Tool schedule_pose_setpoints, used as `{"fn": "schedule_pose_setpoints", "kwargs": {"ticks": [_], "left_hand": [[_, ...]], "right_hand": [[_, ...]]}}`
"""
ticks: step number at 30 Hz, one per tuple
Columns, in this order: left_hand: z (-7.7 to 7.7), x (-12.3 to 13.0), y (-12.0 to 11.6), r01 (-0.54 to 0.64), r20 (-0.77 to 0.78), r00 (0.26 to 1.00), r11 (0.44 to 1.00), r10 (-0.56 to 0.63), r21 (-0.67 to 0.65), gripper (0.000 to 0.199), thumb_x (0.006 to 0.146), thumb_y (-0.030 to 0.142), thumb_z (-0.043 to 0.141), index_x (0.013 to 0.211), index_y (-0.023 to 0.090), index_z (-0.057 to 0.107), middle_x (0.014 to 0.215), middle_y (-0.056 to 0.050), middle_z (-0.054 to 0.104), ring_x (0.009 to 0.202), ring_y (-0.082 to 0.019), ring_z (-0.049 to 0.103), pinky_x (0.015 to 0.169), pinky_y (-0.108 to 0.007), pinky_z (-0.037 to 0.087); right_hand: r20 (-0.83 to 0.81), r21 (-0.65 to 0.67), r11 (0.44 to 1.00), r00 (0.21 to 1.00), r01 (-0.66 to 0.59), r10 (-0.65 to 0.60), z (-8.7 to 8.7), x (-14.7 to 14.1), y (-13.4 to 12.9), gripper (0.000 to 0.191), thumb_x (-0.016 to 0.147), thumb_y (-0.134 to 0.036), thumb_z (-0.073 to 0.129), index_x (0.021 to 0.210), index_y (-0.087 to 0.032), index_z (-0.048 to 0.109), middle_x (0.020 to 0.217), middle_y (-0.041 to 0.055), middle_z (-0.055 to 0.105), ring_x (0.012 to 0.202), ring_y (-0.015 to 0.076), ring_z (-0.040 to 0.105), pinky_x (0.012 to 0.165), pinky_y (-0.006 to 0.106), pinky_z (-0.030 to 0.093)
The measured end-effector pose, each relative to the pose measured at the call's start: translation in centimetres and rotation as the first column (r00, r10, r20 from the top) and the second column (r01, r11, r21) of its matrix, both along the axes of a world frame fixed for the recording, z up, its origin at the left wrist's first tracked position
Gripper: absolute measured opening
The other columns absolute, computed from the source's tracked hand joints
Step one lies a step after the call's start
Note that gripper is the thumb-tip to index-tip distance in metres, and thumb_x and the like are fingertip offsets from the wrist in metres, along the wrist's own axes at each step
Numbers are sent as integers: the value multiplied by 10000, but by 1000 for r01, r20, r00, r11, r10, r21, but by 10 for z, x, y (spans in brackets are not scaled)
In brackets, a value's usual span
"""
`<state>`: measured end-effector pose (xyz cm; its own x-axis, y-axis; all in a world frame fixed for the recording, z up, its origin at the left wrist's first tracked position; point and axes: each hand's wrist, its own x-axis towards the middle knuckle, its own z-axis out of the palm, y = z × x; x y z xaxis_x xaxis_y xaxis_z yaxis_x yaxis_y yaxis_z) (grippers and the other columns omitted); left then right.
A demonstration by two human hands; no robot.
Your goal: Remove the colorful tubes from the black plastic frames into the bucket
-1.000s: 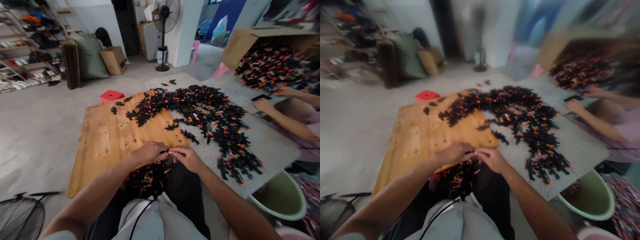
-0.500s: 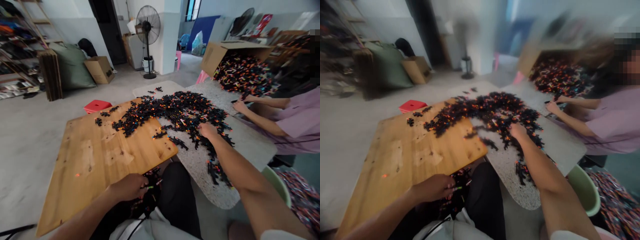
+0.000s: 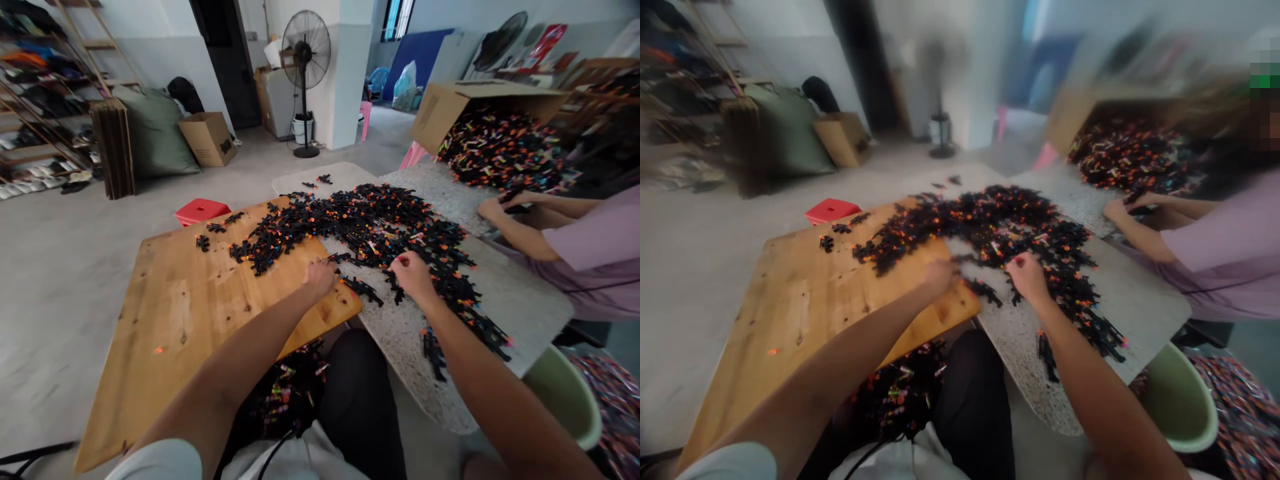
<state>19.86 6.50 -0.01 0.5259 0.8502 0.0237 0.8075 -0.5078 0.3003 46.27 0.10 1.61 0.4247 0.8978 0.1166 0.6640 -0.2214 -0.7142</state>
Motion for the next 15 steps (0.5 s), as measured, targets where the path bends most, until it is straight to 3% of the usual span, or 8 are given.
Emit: {"fn": "schedule_pose_setpoints", "kwargs": {"ticks": [2,4,6,7,9,13,15], "left_hand": [[-1,-2,-1,9,10,1000,1000,-8,-11,168,885,290,660,909,137,727,959,-151,693,1027,-301,618,903,-412,509],[-1,-10,-7,43,35,998,999,-42,-17,140,875,279,655,887,150,710,960,-132,689,1016,-274,614,905,-384,508],[-1,-21,-16,85,66,994,996,-84,-24,126,883,275,640,893,160,692,956,-103,686,967,-234,619,889,-349,511],[-1,-27,-22,102,76,992,994,-99,-30,132,896,284,627,912,166,683,940,-82,684,920,-209,622,863,-327,513],[-2,-39,-34,110,123,987,993,-103,-50,161,926,321,597,968,179,661,885,-35,677,799,-161,611,776,-283,508],[-2,-56,-58,81,387,921,993,-44,-82,173,937,348,564,996,191,609,775,26,626,656,-112,537,646,-230,450],[2,-61,-67,89,487,873,993,-40,-78,149,916,327,579,964,188,601,750,32,605,646,-107,521,634,-225,436]], "right_hand": [[-354,62,986,921,-152,165,-4,-23,-19,167,827,-394,586,868,-239,540,640,-10,630,544,181,580,545,297,491],[-616,141,958,735,-251,283,-8,-45,-33,205,823,-418,603,877,-252,495,616,-55,596,450,140,498,449,264,435],[-733,213,936,587,-282,344,-12,-63,-42,250,812,-421,647,901,-256,481,668,-62,627,448,122,497,431,248,429],[-754,233,929,550,-288,360,-14,-71,-44,267,813,-426,663,909,-256,481,691,-59,640,456,120,505,434,246,437],[-746,248,922,549,-298,378,-17,-84,-46,275,824,-442,680,909,-252,499,763,-30,676,519,132,559,459,251,471],[-646,270,914,647,-303,405,-20,-98,-48,243,856,-442,674,868,-238,541,1130,76,725,900,208,704,655,297,582],[-620,266,905,660,-332,425,-19,-103,-51,226,866,-425,670,891,-236,549,1090,70,734,920,214,706,724,320,589]]}}
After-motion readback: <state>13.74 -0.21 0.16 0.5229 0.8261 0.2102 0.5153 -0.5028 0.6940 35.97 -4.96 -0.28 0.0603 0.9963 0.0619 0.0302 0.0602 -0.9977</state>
